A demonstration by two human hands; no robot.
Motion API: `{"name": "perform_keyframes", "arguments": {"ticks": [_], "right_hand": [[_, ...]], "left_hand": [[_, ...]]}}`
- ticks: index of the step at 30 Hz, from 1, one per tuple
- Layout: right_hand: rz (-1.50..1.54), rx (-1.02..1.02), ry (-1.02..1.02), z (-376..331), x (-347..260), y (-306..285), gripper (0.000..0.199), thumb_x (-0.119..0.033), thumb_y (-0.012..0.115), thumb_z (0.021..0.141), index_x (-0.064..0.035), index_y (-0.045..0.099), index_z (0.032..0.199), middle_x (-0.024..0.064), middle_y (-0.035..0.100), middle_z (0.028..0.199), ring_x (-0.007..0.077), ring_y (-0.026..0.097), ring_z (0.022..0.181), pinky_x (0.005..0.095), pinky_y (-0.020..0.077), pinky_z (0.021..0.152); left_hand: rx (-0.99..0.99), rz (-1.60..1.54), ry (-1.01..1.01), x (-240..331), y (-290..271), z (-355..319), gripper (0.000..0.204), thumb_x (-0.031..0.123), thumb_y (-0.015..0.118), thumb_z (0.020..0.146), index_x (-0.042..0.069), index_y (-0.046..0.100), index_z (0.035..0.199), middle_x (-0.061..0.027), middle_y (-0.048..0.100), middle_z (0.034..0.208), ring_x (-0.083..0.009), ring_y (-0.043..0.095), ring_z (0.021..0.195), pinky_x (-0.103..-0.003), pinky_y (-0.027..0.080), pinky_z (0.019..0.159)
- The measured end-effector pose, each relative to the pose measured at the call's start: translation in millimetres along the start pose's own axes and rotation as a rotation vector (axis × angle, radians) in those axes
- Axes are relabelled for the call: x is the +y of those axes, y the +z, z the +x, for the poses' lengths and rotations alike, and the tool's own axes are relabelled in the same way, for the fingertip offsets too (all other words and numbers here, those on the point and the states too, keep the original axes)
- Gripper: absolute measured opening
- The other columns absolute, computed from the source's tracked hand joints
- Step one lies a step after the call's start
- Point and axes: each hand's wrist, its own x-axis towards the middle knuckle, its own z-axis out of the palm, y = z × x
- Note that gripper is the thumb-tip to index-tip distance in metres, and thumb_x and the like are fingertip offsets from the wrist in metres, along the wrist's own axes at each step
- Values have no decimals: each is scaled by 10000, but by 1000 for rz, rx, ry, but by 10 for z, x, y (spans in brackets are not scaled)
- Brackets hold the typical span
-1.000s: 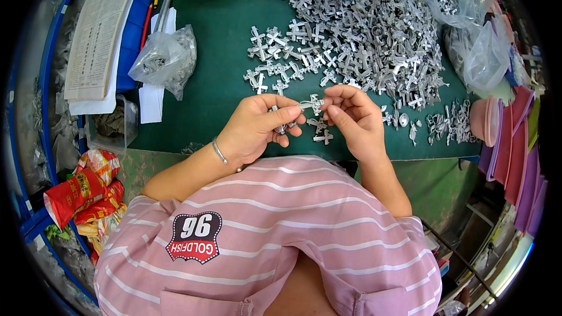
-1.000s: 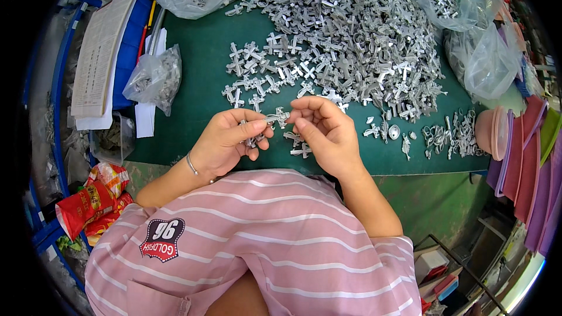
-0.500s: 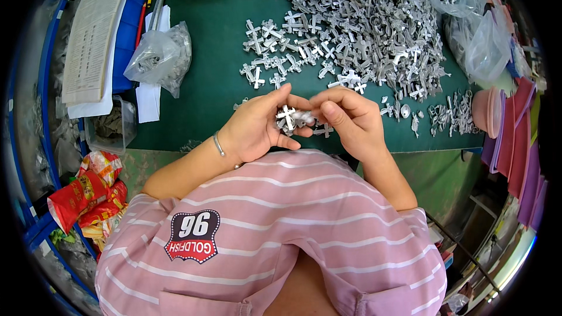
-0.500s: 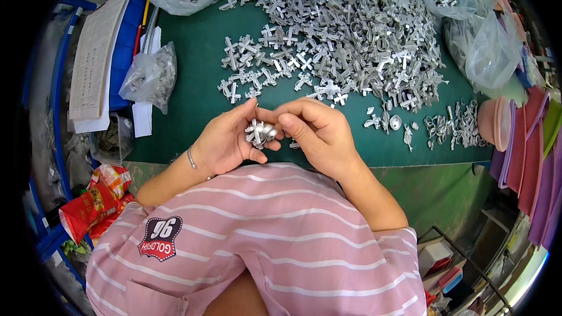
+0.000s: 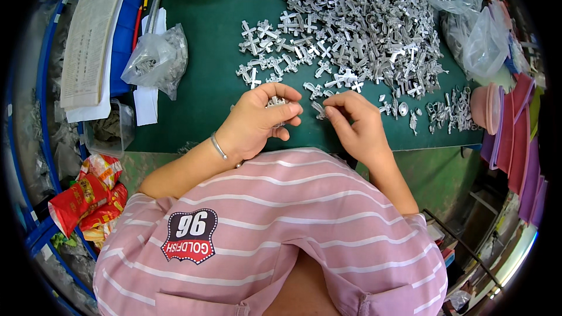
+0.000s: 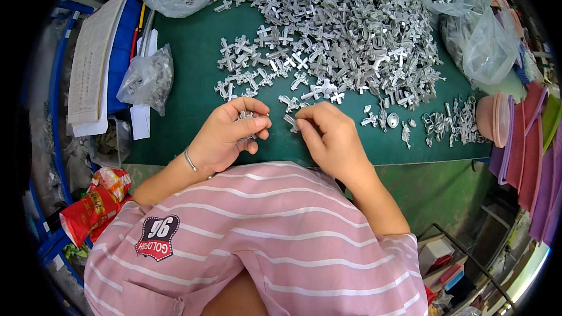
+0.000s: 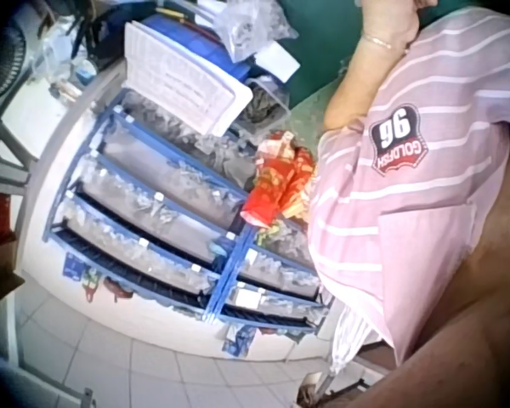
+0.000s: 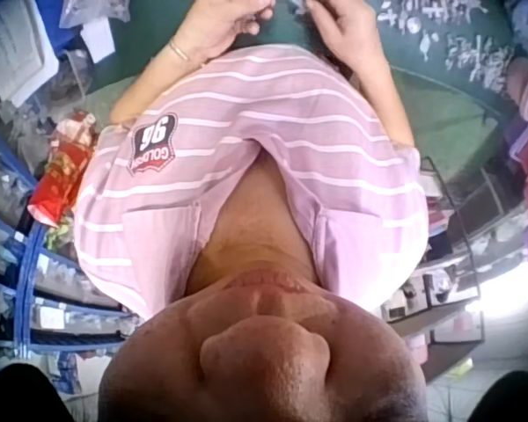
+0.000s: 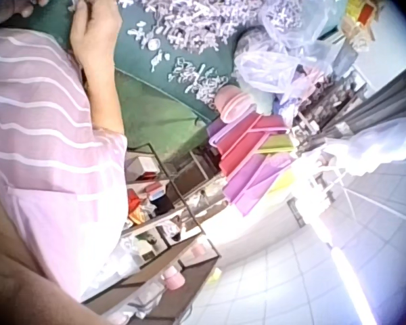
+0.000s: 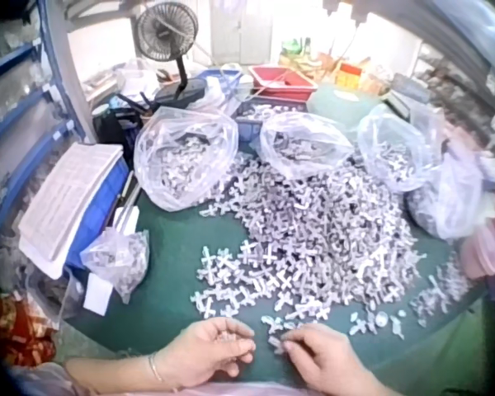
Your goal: The person assembles small silver metal hair clips by hand at a green workbench. They pick up individual cross-shaped and bar-shaped components, interlock them, and place the finished clips into a pile. Another person briefly appears to place a tray of components on the table.
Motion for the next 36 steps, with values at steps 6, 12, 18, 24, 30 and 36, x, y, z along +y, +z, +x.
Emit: {"name": "perform_keyframes", "arguments": {"ticks": [6,12,18,24,30,36], "right_hand": [[655,-152,387,82,-70,-47,164,-98,609,897,31,639,995,42,643,835,83,593,684,215,485,593],[818,-120,333,83,-32,-8,180,-111,588,912,26,632,1021,46,631,810,90,611,696,205,489,582],[826,-92,220,32,-24,24,230,27,615,848,43,596,1077,60,625,893,104,617,766,219,516,650],[779,-71,216,12,19,27,244,61,624,829,48,602,1071,76,631,920,111,617,806,235,530,693],[868,-17,186,33,63,73,221,26,620,853,53,608,1072,102,643,946,150,643,813,256,547,691],[860,-3,217,43,55,95,202,3,614,868,57,615,1062,118,648,960,177,661,815,264,554,673]], "left_hand": [[-38,62,0,44,29,-37,212,134,647,877,3,585,1032,-58,617,879,-121,600,756,-225,459,528],[-63,29,27,14,-2,-22,174,128,646,879,4,604,993,-68,620,857,-126,601,734,-225,450,512],[-56,-24,24,3,-23,-13,171,122,648,877,2,604,991,-73,621,855,-128,602,728,-218,444,495],[-74,-21,29,2,-45,-7,158,102,648,871,-11,601,970,-97,630,871,-125,609,711,-208,453,475],[-94,9,-16,21,-39,-14,160,67,665,840,-27,591,945,-120,645,859,-124,614,682,-205,453,462],[-107,30,-25,2,-33,-8,101,33,658,832,-5,586,892,-128,646,838,-123,610,653,-191,443,429]]}}
